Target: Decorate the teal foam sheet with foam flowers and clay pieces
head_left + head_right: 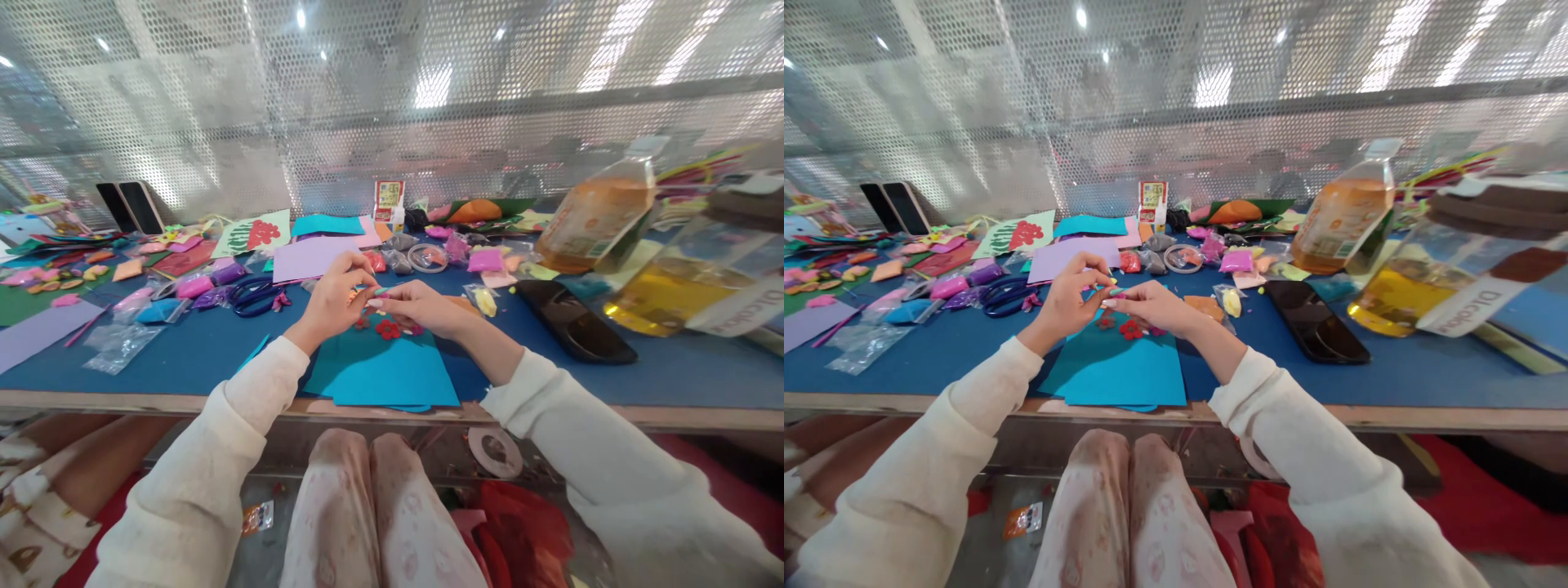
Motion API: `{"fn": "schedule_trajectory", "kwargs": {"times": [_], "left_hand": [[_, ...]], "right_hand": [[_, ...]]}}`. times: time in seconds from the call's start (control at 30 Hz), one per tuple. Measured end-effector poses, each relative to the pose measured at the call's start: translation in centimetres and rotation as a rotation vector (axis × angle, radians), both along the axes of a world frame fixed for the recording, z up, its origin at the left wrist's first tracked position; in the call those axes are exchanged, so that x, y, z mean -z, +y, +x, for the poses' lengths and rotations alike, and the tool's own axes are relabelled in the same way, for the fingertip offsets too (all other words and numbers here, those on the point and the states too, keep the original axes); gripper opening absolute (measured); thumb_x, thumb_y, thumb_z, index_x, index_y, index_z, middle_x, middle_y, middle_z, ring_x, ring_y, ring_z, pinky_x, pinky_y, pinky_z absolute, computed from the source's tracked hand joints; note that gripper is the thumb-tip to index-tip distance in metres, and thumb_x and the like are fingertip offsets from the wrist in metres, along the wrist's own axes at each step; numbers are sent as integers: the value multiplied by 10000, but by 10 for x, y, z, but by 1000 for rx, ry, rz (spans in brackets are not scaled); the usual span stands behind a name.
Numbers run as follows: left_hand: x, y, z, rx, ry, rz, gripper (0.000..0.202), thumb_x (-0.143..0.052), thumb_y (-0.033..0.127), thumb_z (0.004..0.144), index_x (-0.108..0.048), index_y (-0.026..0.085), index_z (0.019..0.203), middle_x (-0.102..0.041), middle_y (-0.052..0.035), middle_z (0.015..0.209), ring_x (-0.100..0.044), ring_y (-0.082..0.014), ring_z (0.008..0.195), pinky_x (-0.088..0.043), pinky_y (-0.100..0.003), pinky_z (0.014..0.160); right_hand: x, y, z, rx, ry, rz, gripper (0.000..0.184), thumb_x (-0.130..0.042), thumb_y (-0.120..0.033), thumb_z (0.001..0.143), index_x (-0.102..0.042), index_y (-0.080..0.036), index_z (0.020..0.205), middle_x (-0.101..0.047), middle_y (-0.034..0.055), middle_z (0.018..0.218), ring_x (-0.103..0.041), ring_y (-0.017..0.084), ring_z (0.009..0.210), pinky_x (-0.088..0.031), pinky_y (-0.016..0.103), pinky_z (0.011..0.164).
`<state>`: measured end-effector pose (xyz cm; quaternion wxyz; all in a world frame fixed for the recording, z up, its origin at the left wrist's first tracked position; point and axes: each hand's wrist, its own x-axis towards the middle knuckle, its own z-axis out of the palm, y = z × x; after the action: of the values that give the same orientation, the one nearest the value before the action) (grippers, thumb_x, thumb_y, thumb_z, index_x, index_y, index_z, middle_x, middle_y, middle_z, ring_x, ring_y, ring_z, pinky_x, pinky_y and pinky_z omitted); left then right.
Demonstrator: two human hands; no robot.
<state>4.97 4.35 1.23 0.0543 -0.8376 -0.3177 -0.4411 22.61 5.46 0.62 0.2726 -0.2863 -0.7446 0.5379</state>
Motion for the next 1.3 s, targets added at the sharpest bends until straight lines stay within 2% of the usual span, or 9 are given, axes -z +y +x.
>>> {"fn": "schedule_trajectory", "kwargs": {"times": [0.27, 0.43, 0.6, 0.77, 0.93, 1.03, 1.13, 1.2, 1.3], "left_hand": [[1, -1, 0, -47, 76, 21, 98, -496, 228, 845, -493, 156, 778, -516, -72, 918, -504, -158, 887, -454, -281, 747], [1, 0, -1, -52, 28, 20, 90, -462, 180, 851, -457, 162, 763, -506, -68, 892, -496, -146, 837, -448, -262, 709], [1, 3, -2, -74, -30, 50, 52, -504, 167, 827, -507, 151, 778, -505, -64, 881, -499, -135, 823, -443, -234, 667], [-1, 3, -4, -113, -143, 69, 138, -575, 271, 802, -579, 143, 750, -499, -50, 862, -499, -112, 742, -433, -211, 578], [0, 3, -3, -81, -109, 55, 162, -619, 327, 771, -669, 172, 773, -520, -52, 918, -532, -144, 870, -460, -289, 764], [0, 3, -2, -46, -105, -85, 220, -604, 343, 778, -677, 186, 914, -553, -68, 998, -547, -159, 920, -463, -300, 792], [-2, 3, -1, 16, -102, -373, 319, -567, 375, 794, -645, 168, 1024, -626, -71, 961, -590, -150, 839, -478, -259, 695], [-2, 3, 0, 39, -107, -506, 300, -570, 378, 785, -671, 150, 952, -668, -60, 861, -605, -145, 763, -472, -246, 657], [-2, 4, 0, 32, -170, -549, 243, -630, 359, 726, -691, 135, 797, -687, -55, 788, -611, -151, 721, -468, -247, 644]], "right_hand": [[-1, 0, -2, 34, 43, -87, 314, -625, -423, 705, -572, -122, 633, -349, -83, 369, -307, 39, 325, -237, 203, 353], [-4, -2, -3, 84, 76, -125, 244, -623, -351, 689, -547, -137, 599, -326, -92, 361, -297, 40, 312, -251, 205, 335], [-5, -2, -3, 101, 105, -149, 185, -607, -294, 665, -560, -137, 579, -325, -89, 364, -285, 39, 314, -246, 204, 323], [-3, 0, -3, 96, 100, -154, 182, -595, -289, 672, -609, -112, 632, -293, -95, 356, -245, 39, 313, -237, 208, 323], [-3, 0, -4, 109, 119, -148, 212, -599, -299, 679, -635, -98, 737, -304, -96, 385, -247, 37, 334, -207, 199, 335], [-2, 1, -3, 84, 103, -107, 269, -603, -314, 688, -658, -87, 821, -313, -96, 389, -256, 38, 343, -215, 200, 351], [-2, 2, 0, 84, 29, -26, 327, -612, -379, 698, -667, -88, 839, -364, -81, 381, -309, 48, 342, -240, 207, 367], [-1, 3, 2, 93, -49, 60, 373, -613, -431, 700, -674, -88, 832, -422, -60, 399, -349, 54, 351, -246, 207, 375], [-1, 2, 3, 111, -115, 166, 415, -616, -473, 693, -686, -92, 843, -467, -44, 442, -366, 50, 375, -246, 203, 390]]}}
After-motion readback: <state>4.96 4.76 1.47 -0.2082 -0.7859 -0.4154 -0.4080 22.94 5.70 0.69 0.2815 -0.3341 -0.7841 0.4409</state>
